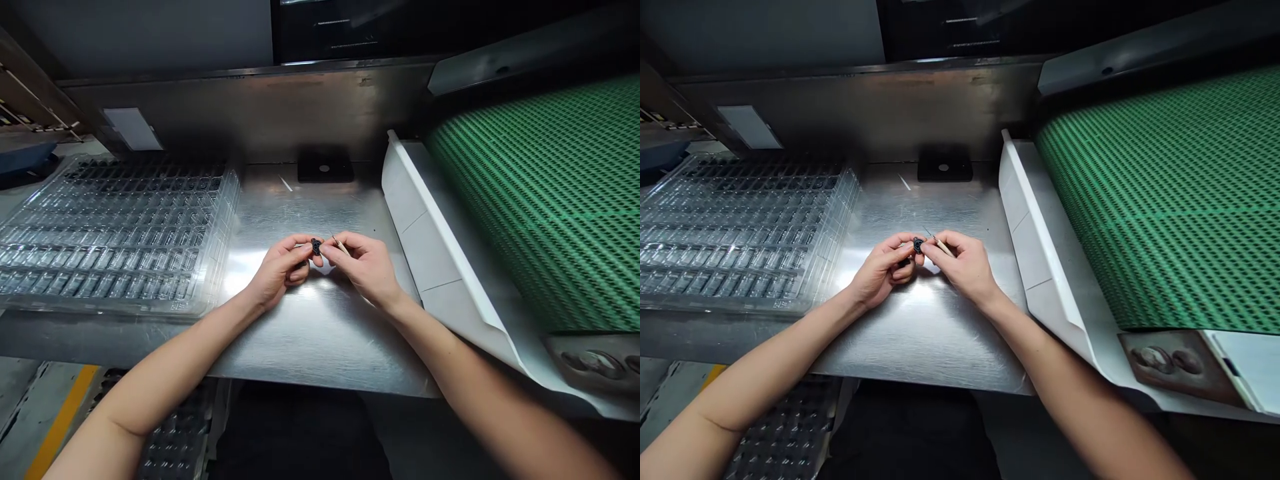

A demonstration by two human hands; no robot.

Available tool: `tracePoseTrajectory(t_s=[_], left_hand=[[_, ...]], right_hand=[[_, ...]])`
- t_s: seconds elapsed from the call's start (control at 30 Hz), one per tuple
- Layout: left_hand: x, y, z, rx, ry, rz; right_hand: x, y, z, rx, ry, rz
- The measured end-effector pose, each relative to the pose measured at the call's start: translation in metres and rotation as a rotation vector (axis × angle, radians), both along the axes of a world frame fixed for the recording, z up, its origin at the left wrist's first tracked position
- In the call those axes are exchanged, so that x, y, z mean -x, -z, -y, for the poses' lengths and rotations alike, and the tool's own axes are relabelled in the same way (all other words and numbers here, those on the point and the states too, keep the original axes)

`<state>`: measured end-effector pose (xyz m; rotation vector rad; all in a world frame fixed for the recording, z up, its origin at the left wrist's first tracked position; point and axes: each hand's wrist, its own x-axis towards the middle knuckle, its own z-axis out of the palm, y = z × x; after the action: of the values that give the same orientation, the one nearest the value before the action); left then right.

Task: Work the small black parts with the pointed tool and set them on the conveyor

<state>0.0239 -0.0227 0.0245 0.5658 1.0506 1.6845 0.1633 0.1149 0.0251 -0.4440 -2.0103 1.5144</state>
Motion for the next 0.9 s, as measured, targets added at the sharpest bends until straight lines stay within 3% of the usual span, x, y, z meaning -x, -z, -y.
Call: tracePoseTrajectory(t_s=[0.23,0.4,0.57,0.7,0.9], left_hand=[[-0.004,0.001,0.000,0.030,-0.025,-0.098],[-0.001,0.005,-0.001,0.065,-0.063,-0.028],[0.001,0.009,-0.001,0.074,-0.140,0.126],[0.000,0.011,-0.003,0.071,-0.225,0.276],[-0.005,0.007,-0.002,0.028,-0.240,0.354]], right_hand=[[0.000,0.002,-0.001,-0.009,-0.005,0.041],[-0.001,0.004,-0.002,-0.060,0.056,0.029],[-0.003,0.008,0.002,-0.353,0.122,-0.042],[-0.004,0.015,0.008,-0.594,-0.004,-0.148],[-0.004,0.025,0.008,-0.770,-0.089,-0.142]])
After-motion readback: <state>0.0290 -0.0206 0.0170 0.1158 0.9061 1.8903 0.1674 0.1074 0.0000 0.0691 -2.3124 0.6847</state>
